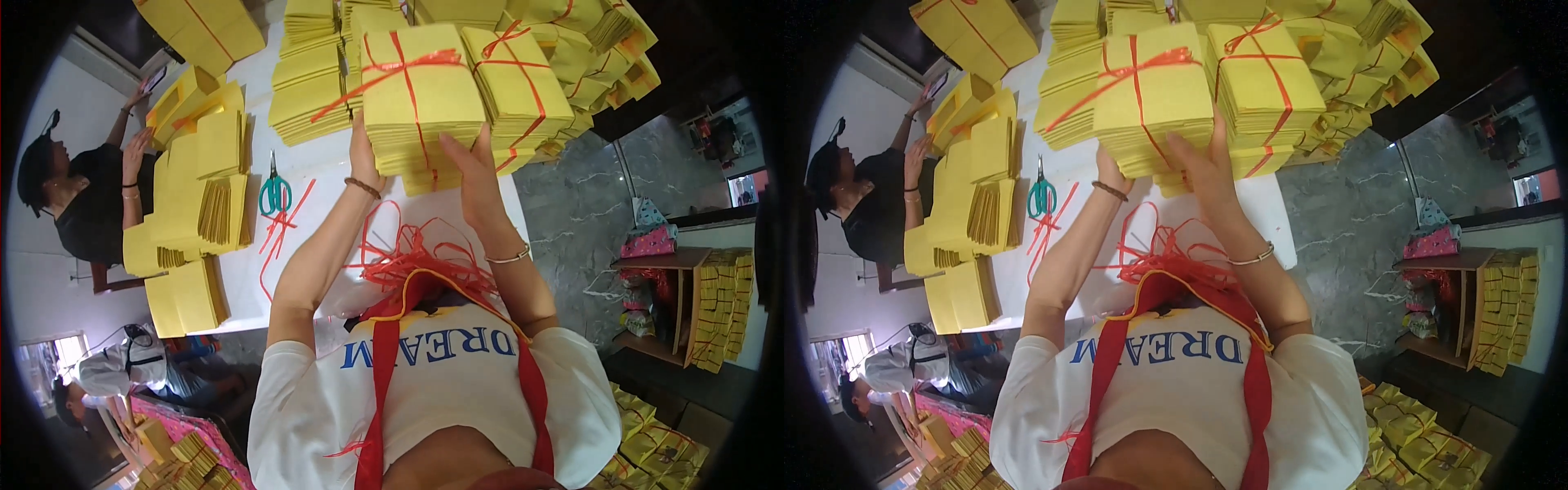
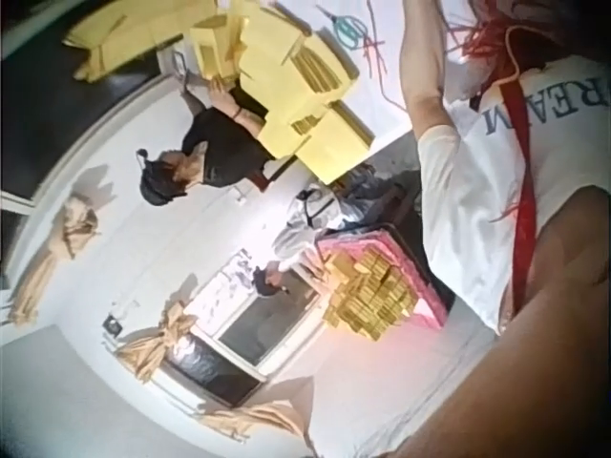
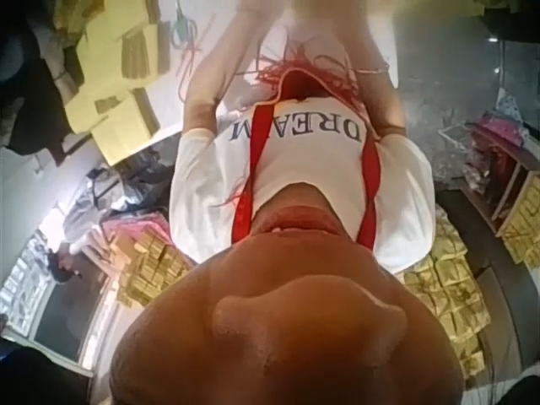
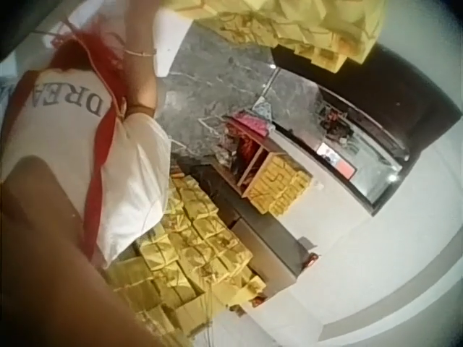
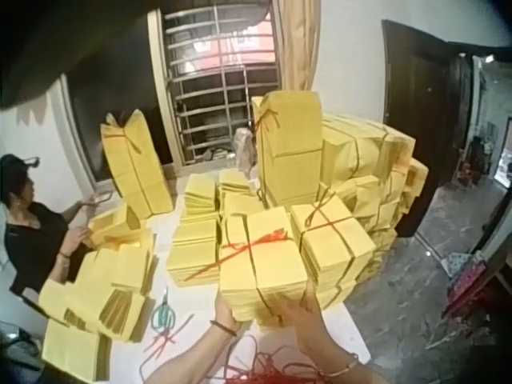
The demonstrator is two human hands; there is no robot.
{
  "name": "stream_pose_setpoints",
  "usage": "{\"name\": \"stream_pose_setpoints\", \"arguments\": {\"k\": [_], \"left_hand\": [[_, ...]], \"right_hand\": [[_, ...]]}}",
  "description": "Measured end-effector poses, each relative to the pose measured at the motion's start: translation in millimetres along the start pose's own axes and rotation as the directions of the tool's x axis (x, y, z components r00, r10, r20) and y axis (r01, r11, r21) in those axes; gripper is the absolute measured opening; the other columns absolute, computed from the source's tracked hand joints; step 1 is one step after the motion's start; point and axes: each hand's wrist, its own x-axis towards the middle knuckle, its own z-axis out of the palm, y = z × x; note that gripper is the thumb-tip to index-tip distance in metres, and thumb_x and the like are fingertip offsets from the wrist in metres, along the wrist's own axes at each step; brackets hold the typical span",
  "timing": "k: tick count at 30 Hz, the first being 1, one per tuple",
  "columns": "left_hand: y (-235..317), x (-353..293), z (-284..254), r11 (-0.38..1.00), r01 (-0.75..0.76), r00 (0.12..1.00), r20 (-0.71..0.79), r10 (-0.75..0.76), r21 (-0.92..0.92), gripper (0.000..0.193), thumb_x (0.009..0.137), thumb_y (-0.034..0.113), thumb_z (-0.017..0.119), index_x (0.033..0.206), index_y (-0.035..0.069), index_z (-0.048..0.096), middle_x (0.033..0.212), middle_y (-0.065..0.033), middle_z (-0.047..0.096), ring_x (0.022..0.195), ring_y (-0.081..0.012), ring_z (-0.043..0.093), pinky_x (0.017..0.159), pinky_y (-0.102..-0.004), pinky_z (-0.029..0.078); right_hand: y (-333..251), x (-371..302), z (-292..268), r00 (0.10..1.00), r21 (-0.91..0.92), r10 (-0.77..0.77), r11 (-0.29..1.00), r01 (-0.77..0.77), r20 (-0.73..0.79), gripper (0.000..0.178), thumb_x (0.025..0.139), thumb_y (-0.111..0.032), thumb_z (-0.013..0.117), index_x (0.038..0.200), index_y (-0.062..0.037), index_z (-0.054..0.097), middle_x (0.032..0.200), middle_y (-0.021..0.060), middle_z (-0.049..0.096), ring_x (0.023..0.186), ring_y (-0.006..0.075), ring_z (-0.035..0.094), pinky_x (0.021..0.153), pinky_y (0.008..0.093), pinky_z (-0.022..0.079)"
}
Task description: Bundling stacks of yellow paper using red ribbon and scissors.
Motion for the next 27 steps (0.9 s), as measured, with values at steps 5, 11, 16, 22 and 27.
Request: {"name": "stream_pose_setpoints", "arguments": {"k": [5, 11, 16, 22, 27], "left_hand": [[-0.6, 1.1, 4.9, 0.991, 0.100, 0.985, -0.147, -0.086, 0.088, 0.043, 0.087, 0.029, 0.045, 0.120, 0.002, 0.037, 0.109, -0.0084, 0.047, 0.099, -0.0143, 0.047, 0.084, -0.0260, 0.040], [23.3, -9.3, 11.5, 0.884, 0.159, 0.987, -0.067, -0.144, 0.440, 0.045, 0.089, 0.033, 0.040, 0.121, 0.001, 0.038, 0.114, -0.0085, 0.049, 0.102, -0.0142, 0.048, 0.086, -0.0268, 0.039], [25.1, -32.9, 18.3, 0.973, 0.131, 0.989, 0.040, -0.141, 0.188, 0.060, 0.091, 0.048, 0.030, 0.132, 0.005, 0.027, 0.131, -0.0093, 0.036, 0.119, -0.0168, 0.036, 0.097, -0.0291, 0.030], [9.8, -37.9, 22.6, 0.870, -0.069, 0.987, 0.157, -0.010, 0.488, 0.069, 0.088, 0.058, 0.019, 0.137, 0.010, 0.010, 0.132, -0.0073, 0.035, 0.121, -0.0182, 0.032, 0.097, -0.0318, 0.029], [-28.4, -22.0, -8.8, 0.839, 0.072, 0.979, 0.124, -0.164, 0.540, 0.071, 0.088, 0.059, 0.017, 0.137, 0.008, 0.012, 0.128, -0.0104, 0.035, 0.114, -0.0178, 0.036, 0.092, -0.0284, 0.032]], "right_hand": [[-3.7, -19.8, -3.0, 0.998, -0.033, -0.053, 0.998, 0.053, -0.022, 0.067, 0.080, -0.003, 0.052, 0.136, -0.0075, 0.016, 0.137, 0.0090, 0.022, 0.125, 0.0186, 0.025, 0.102, 0.0314, 0.022], [-29.1, -18.7, -63.1, 0.726, -0.586, -0.687, 0.596, 0.548, -0.020, 0.057, 0.082, -0.006, 0.050, 0.132, -0.0070, 0.024, 0.133, 0.0102, 0.033, 0.122, 0.0217, 0.032, 0.101, 0.0386, 0.023], [-61.0, 67.7, -155.8, 0.908, -0.271, -0.356, 0.917, 0.294, -0.221, 0.054, 0.091, -0.045, 0.029, 0.126, -0.0046, 0.035, 0.122, 0.0107, 0.046, 0.116, 0.0219, 0.040, 0.097, 0.0374, 0.028], [-19.5, 111.1, -192.5, 0.950, 0.058, 0.174, 0.985, -0.165, -0.261, 0.060, 0.088, -0.052, 0.032, 0.125, -0.0059, 0.039, 0.125, 0.0095, 0.045, 0.113, 0.0225, 0.043, 0.095, 0.0379, 0.034], [12.2, 119.3, -215.2, 0.961, -0.092, 0.221, 0.967, -0.239, -0.168, 0.056, 0.086, -0.048, 0.041, 0.122, -0.0050, 0.043, 0.123, 0.0101, 0.046, 0.108, 0.0229, 0.048, 0.090, 0.0383, 0.040]]}}
